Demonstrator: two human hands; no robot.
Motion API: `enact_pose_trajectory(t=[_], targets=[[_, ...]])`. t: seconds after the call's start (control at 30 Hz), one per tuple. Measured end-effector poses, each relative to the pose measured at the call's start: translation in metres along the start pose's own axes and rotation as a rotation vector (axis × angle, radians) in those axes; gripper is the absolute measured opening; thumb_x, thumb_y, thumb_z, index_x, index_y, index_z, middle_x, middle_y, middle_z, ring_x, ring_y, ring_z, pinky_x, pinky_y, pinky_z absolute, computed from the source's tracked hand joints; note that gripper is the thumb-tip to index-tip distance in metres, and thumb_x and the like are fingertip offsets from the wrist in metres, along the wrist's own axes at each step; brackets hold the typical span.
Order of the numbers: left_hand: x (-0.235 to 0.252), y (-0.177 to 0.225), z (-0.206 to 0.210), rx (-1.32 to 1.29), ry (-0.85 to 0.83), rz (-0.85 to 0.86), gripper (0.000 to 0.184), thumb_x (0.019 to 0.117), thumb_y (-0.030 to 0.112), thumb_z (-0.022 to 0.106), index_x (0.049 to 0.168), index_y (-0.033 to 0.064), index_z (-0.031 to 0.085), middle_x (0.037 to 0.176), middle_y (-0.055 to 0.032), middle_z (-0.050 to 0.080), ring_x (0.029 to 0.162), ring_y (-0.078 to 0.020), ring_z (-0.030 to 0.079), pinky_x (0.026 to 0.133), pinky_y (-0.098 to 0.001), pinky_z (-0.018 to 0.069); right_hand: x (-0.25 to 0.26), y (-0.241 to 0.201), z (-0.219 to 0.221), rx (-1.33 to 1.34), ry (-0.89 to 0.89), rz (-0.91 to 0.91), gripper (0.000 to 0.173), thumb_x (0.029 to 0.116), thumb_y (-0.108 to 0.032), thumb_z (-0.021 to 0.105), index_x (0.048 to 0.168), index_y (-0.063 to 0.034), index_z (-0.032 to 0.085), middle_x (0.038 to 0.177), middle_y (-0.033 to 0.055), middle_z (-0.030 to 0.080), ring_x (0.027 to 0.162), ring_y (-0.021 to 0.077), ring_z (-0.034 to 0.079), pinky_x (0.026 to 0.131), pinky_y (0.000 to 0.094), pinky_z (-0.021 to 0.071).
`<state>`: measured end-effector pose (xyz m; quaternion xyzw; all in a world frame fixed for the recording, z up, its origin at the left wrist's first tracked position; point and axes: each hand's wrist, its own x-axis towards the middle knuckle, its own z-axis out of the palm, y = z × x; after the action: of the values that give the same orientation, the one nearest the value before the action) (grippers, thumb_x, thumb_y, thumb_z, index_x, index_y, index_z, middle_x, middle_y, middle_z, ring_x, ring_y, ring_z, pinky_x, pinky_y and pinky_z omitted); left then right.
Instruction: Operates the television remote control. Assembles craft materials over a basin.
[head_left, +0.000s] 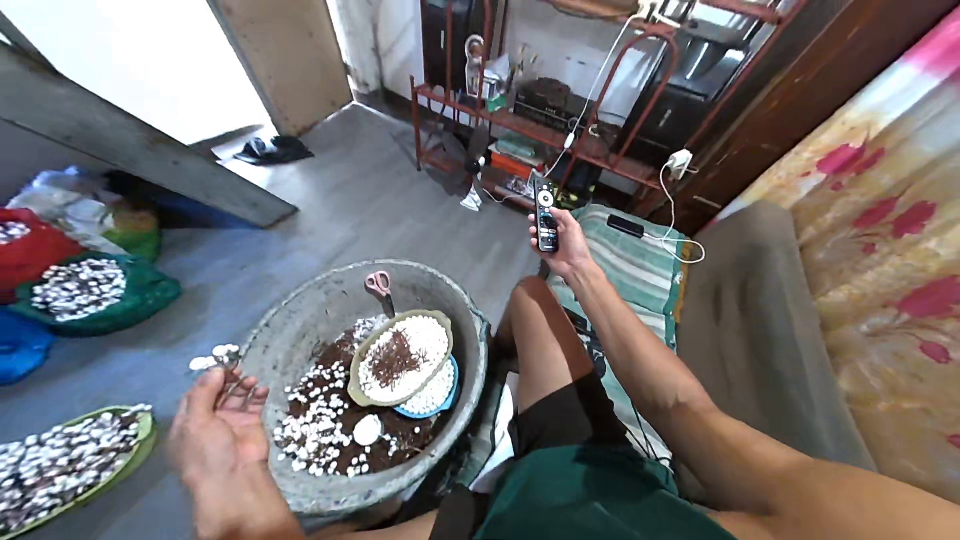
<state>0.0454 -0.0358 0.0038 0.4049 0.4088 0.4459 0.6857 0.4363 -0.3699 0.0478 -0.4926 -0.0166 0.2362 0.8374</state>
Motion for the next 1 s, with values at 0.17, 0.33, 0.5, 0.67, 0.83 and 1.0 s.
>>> enact_pose_trajectory(t=[0.17, 0.33, 0.5, 0.67, 0.83, 1.0], targets=[[-0.003, 0.002, 0.001, -0.009, 0.007, 0.006, 0.011, 0.1073, 0.021, 0.051, 0.108, 0.015, 0.06, 0.089, 0.0033, 0.065, 0.072, -0.0089, 0.066, 0.063, -0.026, 0.0586, 0.006, -0.007, 0.033, -0.094, 0.09, -0.081, 0.038, 0.1024, -0.043, 0.06, 0.13, -0.0173, 0.054, 0.103, 0.0048, 0.07, 0.077, 0.0143, 0.069, 0.066, 0.0286, 0.0579], [-0.005, 0.004, -0.001, -0.022, 0.013, 0.027, 0.013, 0.1077, 0.022, 0.05, 0.105, 0.0143, 0.061, 0.086, 0.0035, 0.065, 0.069, -0.009, 0.065, 0.061, -0.0254, 0.058, 0.017, -0.02, 0.077, -0.024, 0.161, -0.134, 0.03, 0.1041, -0.033, 0.057, 0.12, -0.0079, 0.057, 0.09, 0.008, 0.067, 0.067, 0.0161, 0.066, 0.059, 0.03, 0.057], [-0.005, 0.003, -0.005, -0.04, 0.006, 0.032, 0.014, 0.1079, 0.022, 0.05, 0.105, 0.0134, 0.061, 0.086, 0.0029, 0.066, 0.068, -0.009, 0.066, 0.06, -0.0252, 0.0581, 0.013, -0.035, 0.126, 0.052, 0.115, -0.16, 0.027, 0.1042, -0.035, 0.055, 0.117, -0.0114, 0.057, 0.089, 0.0042, 0.067, 0.067, 0.013, 0.064, 0.06, 0.0287, 0.056], [-0.005, 0.005, -0.007, -0.041, 0.021, 0.031, 0.013, 0.1074, 0.022, 0.051, 0.108, 0.0134, 0.061, 0.088, 0.0025, 0.064, 0.07, -0.0097, 0.065, 0.061, -0.0262, 0.0577, 0.012, -0.04, 0.155, 0.092, -0.008, -0.165, 0.027, 0.105, -0.035, 0.054, 0.118, -0.0119, 0.056, 0.092, 0.0047, 0.068, 0.069, 0.0134, 0.066, 0.061, 0.0289, 0.0569], [-0.008, 0.007, -0.004, -0.047, 0.031, 0.029, 0.013, 0.1076, 0.021, 0.051, 0.108, 0.0124, 0.061, 0.087, 0.0019, 0.064, 0.07, -0.01, 0.065, 0.061, -0.0263, 0.0576, 0.005, -0.038, 0.171, 0.11, -0.026, -0.163, 0.026, 0.1061, -0.034, 0.053, 0.118, -0.0115, 0.056, 0.091, 0.0049, 0.068, 0.069, 0.0134, 0.066, 0.062, 0.0285, 0.0575], [-0.007, 0.007, -0.005, -0.058, 0.02, 0.037, 0.013, 0.1069, 0.019, 0.051, 0.109, 0.0118, 0.061, 0.089, 0.0015, 0.064, 0.07, -0.0106, 0.065, 0.06, -0.0264, 0.0579, 0.011, -0.035, 0.172, 0.166, 0.002, -0.166, 0.025, 0.1071, -0.032, 0.05, 0.116, -0.0094, 0.055, 0.088, 0.0064, 0.067, 0.067, 0.0149, 0.066, 0.06, 0.0297, 0.0577]])
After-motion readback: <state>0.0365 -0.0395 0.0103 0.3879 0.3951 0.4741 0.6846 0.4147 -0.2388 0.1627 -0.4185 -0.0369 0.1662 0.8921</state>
